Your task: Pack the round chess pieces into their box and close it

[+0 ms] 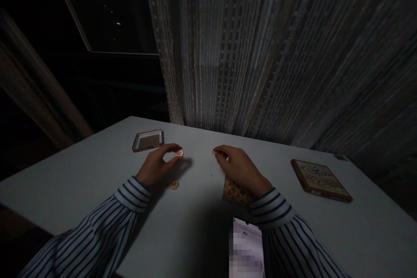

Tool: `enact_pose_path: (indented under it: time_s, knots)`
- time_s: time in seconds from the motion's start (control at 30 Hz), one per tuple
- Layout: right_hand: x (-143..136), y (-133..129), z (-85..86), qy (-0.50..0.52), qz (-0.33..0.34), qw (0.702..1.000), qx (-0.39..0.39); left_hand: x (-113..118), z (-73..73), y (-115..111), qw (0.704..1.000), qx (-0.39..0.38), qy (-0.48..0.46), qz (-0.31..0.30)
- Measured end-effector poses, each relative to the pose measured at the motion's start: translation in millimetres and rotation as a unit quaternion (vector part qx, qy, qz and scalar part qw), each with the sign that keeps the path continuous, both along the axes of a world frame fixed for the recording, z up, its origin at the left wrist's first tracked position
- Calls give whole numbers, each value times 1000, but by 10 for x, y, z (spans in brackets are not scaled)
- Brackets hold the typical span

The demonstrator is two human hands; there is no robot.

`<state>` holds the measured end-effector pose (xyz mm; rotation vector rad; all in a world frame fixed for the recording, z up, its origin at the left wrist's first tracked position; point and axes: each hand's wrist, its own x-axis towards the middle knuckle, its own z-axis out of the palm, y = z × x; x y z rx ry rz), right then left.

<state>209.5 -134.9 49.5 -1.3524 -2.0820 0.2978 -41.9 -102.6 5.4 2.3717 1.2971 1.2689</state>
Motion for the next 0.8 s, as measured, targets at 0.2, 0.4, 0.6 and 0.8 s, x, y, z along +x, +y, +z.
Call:
enact_pose_path:
  time_s: [0.2, 0.4, 0.6, 0.8]
  knots:
    - [98, -42, -17, 12, -25, 1000, -5, 132, 48, -14, 999, 31, 30, -17]
    - [166, -63, -20, 22, -32, 999, -12, 235, 94, -30, 997, 57, 50, -34]
    - [272, -94, 49, 8, -32, 999, 8, 407, 164, -71, 997, 40, 50, -53]
    - [301, -104, 102, -3, -24, 1000, 8, 551, 209, -86, 995, 31, 69, -63]
